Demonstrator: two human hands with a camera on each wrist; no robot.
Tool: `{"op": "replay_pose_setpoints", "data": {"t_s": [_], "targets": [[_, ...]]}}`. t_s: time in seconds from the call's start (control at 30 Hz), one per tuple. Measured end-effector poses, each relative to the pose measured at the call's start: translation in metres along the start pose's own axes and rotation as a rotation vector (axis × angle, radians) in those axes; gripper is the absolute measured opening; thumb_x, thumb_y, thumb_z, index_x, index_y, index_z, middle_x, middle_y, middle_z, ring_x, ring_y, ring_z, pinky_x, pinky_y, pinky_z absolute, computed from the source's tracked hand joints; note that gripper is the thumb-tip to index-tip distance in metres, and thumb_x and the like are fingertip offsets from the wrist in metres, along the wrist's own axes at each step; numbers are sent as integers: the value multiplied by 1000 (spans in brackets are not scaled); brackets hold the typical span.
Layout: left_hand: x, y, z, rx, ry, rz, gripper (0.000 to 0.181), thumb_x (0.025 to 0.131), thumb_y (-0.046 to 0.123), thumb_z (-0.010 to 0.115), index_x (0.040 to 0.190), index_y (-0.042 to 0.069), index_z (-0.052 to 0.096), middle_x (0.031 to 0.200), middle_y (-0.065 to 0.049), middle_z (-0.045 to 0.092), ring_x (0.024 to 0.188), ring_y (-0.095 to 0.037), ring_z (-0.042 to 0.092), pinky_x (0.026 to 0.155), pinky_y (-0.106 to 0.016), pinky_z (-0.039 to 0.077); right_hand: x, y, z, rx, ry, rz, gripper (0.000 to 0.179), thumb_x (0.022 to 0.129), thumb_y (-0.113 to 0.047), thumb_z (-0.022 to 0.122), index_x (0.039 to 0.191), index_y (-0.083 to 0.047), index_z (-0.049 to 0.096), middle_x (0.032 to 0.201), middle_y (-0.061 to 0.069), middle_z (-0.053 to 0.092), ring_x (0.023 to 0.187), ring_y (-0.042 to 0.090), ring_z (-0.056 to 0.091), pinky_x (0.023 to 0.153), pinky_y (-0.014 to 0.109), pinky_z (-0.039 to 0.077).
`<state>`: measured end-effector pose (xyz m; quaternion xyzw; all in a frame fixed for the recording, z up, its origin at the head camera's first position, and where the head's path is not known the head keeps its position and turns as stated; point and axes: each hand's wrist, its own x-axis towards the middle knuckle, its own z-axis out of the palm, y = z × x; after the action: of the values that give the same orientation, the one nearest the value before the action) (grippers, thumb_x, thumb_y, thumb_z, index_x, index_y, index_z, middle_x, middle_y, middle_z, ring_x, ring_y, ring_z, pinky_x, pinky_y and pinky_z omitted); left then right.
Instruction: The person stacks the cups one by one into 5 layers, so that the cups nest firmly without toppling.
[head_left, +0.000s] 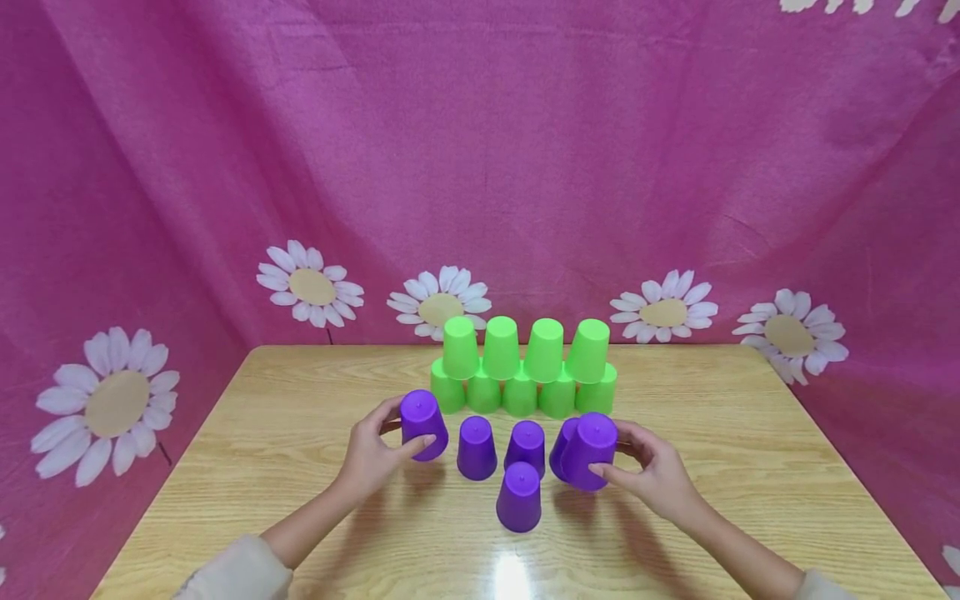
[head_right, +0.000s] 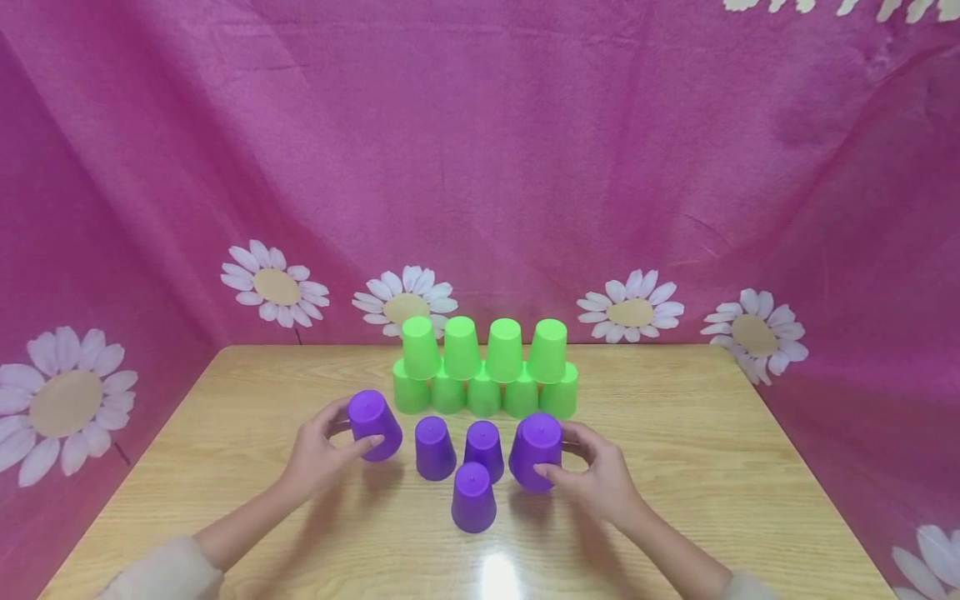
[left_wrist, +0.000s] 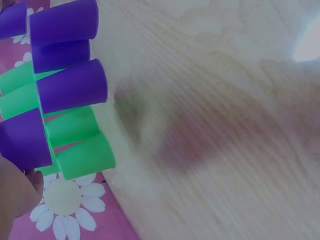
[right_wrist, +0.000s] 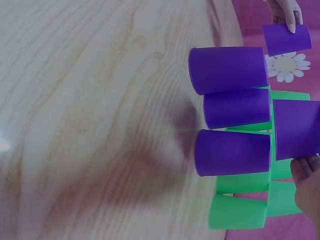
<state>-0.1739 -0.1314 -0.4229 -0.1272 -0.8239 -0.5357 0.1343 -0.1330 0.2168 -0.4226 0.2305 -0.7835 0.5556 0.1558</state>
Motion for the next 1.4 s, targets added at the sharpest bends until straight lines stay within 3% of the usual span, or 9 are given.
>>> {"op": "replay_pose_setpoints", "data": {"t_s": [0.13,0.43,0.73,1.03,1.4], "targets": [[7,6,1,-13,-12,-27,53,69,6,80,117,2,59,107,-13,67,99,-26,62,87,-35,53,7,-1,-1,-1,7,-4,44,67,16,70,108,17,54,101,-26,61,91,-7,59,81,9,49],[23,24,2,-38,8,-22,52,71,8,79,118,0,58,110,-17,65,100,-30,62,88,-40,53,27,-9,2,-16,16,1,43,69,13,71,110,13,56,99,-25,61,91,-6,59,83,11,50],[35,36,0,-31,8,-43,54,72,10,78,120,0,56,113,-18,64,103,-31,61,90,-42,52,50,-20,1,11,82,-1,42,69,16,69,108,16,55,94,-25,62,89,-7,60,82,9,49],[46,46,8,-81,36,-21,55,73,10,78,122,1,55,113,-19,64,105,-31,60,91,-42,52,72,-27,-3,19,161,42,42,69,15,69,109,15,55,89,-24,62,85,-6,60,81,9,50],[59,60,17,-67,68,34,55,72,7,78,122,-2,55,111,-21,64,102,-33,61,88,-44,53,88,-25,8,24,160,52,43,70,12,70,110,15,55,89,-25,61,86,-7,59,80,10,51]]}}
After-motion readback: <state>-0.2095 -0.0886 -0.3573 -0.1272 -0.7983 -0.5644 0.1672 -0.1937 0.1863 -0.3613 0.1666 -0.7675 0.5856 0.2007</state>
